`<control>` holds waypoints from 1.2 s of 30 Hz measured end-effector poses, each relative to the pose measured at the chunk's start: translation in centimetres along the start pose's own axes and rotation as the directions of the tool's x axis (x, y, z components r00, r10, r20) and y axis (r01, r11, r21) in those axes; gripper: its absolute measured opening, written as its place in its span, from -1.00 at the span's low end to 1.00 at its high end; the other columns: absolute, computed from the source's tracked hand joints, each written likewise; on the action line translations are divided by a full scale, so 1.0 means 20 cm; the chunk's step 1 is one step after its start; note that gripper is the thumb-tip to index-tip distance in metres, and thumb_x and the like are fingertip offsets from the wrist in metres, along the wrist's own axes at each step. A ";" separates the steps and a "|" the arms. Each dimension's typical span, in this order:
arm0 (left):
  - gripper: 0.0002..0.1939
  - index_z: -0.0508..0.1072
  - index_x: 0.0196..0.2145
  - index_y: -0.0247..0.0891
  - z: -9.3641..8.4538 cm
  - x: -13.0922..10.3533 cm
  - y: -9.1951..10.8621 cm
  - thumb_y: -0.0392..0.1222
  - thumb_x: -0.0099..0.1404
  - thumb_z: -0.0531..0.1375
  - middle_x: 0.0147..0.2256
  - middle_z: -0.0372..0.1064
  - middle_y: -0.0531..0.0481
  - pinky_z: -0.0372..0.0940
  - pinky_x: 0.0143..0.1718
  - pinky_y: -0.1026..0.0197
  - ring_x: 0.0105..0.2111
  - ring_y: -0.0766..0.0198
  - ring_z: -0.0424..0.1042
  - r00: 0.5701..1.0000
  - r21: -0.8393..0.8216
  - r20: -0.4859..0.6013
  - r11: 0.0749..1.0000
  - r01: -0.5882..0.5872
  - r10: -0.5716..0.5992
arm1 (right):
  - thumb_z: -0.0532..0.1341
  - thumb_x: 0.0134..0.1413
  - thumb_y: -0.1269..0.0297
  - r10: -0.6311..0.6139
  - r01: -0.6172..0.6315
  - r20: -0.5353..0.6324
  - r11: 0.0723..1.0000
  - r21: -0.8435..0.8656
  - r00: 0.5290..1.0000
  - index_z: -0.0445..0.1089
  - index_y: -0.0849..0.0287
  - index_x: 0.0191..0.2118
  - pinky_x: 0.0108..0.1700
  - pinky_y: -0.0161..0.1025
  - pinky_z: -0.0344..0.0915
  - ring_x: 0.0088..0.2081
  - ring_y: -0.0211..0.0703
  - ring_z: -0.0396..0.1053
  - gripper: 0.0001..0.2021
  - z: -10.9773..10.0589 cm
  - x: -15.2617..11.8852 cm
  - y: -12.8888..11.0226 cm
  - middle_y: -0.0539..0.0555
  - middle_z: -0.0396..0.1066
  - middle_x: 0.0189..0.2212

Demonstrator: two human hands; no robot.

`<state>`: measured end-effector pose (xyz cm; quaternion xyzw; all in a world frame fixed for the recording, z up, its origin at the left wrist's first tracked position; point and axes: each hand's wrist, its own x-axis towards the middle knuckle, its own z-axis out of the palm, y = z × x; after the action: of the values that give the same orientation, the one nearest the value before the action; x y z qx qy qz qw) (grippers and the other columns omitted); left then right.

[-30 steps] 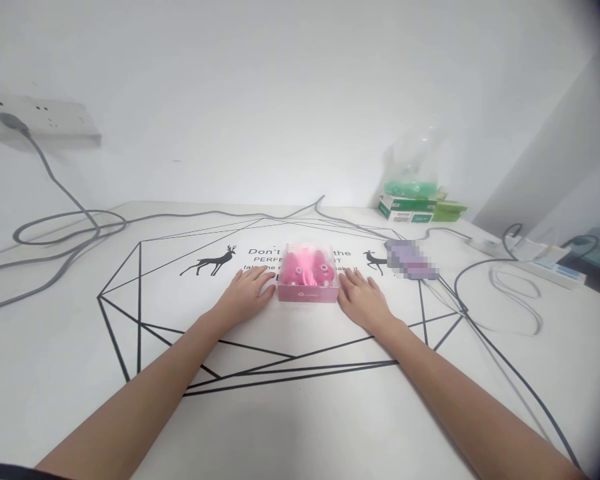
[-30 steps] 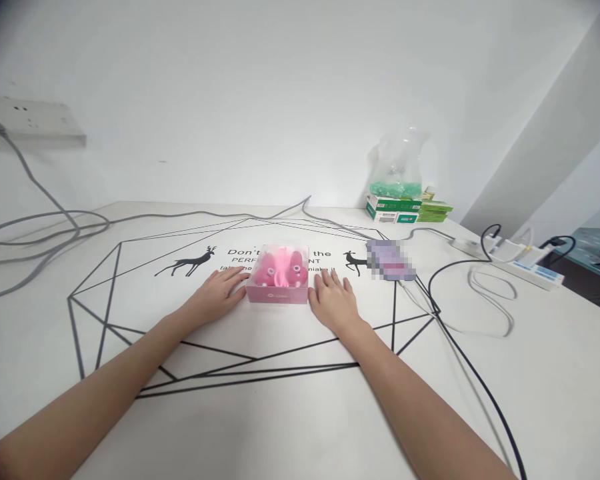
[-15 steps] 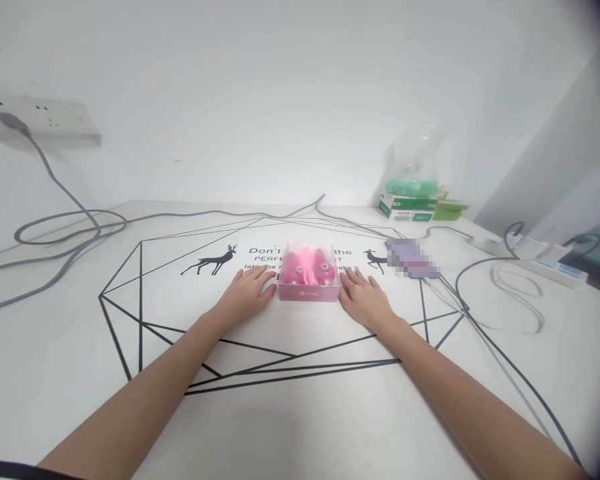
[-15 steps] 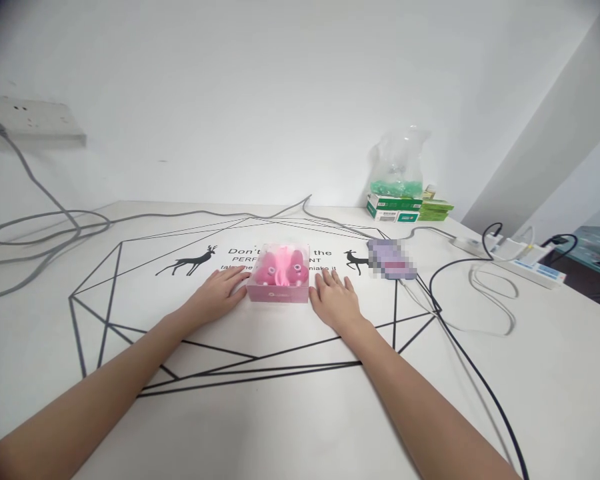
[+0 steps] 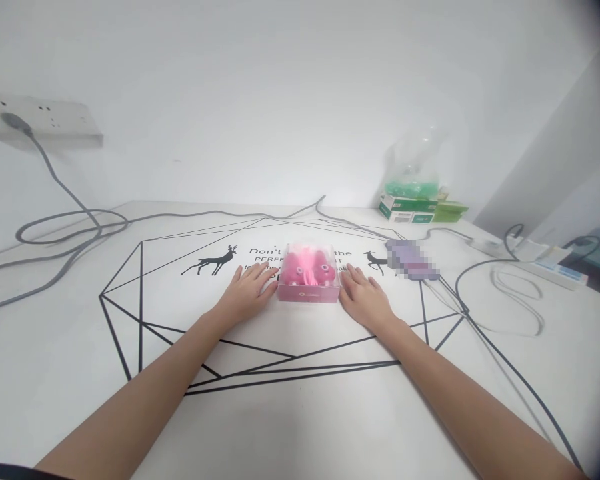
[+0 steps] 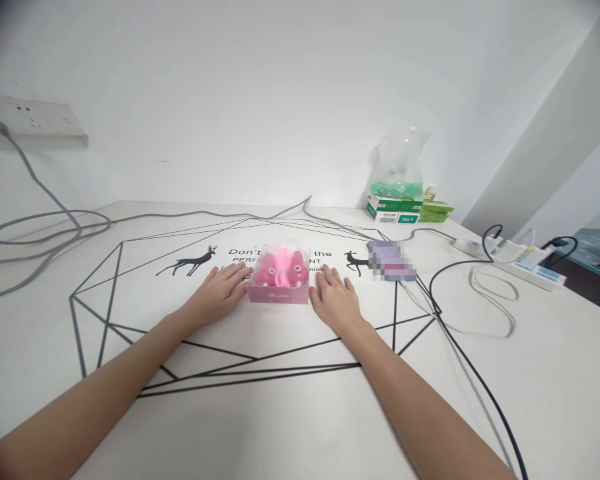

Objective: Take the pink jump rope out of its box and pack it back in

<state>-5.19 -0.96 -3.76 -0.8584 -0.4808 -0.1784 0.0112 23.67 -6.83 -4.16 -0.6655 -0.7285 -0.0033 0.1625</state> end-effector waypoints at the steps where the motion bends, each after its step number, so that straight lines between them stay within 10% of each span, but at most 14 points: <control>1: -0.53 0.31 0.17 -0.13 -0.01 0.00 0.01 0.04 0.46 -0.13 0.24 0.19 -0.15 -0.04 0.24 -0.34 0.25 -0.03 0.15 0.999 -0.008 -0.035 1.000 -0.008 0.008 | -0.06 0.32 0.16 -0.001 0.001 -0.029 1.000 0.001 1.000 0.24 0.20 0.23 0.27 0.18 0.04 0.34 0.14 -0.01 -0.53 0.00 0.00 0.00 0.19 0.01 0.35; 6: -0.56 0.29 0.18 -0.15 -0.06 0.00 0.07 -0.05 0.48 -0.16 0.25 0.17 -0.11 -0.08 0.31 -0.17 0.27 0.10 0.12 0.967 -0.044 -0.221 0.989 -0.141 0.128 | -0.10 0.35 0.24 -0.036 0.046 -0.220 0.998 0.039 0.975 0.23 0.15 0.25 0.28 0.11 0.06 0.33 0.02 0.04 -0.56 0.00 0.02 0.01 0.13 0.10 0.31; 12: -0.49 0.24 0.23 -0.16 -0.06 -0.01 0.13 0.04 0.40 0.04 0.27 0.13 -0.11 -0.14 0.33 -0.16 0.29 0.05 0.09 0.927 0.043 -0.159 0.941 -0.337 0.339 | -0.11 0.35 0.35 -0.237 0.278 -0.324 0.957 0.085 0.916 0.20 0.07 0.26 0.33 0.02 -0.04 0.33 -0.13 0.04 -0.56 -0.02 0.01 0.00 0.05 0.15 0.29; 30: -0.52 0.20 0.27 -0.01 -0.12 0.00 0.01 -0.01 0.43 0.03 0.30 0.09 0.07 -0.04 0.32 -0.14 0.34 0.05 -0.04 0.941 -0.001 -0.057 0.942 -0.334 0.334 | 0.00 0.30 0.39 -0.498 0.546 -0.300 0.832 0.100 0.814 0.32 0.10 0.19 0.31 0.02 0.04 0.21 -0.13 0.26 -0.59 -0.06 -0.01 -0.04 0.05 0.35 0.16; 36: -0.39 0.24 0.23 -0.24 -0.14 -0.01 0.14 0.17 0.37 0.06 0.18 0.28 -0.15 -0.07 0.31 -0.20 0.22 0.00 0.21 0.949 0.039 -0.151 0.960 -0.276 0.278 | 0.06 0.32 0.33 -0.552 0.598 -0.339 0.801 0.042 0.762 0.28 0.10 0.22 0.27 0.03 0.12 0.18 -0.08 0.28 -0.61 -0.02 -0.01 -0.07 0.07 0.35 0.17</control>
<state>-3.76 -3.20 -0.87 -0.9008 -0.3547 -0.2370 0.0810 22.47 -7.30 -3.47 -0.3866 -0.8609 -0.1036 0.3142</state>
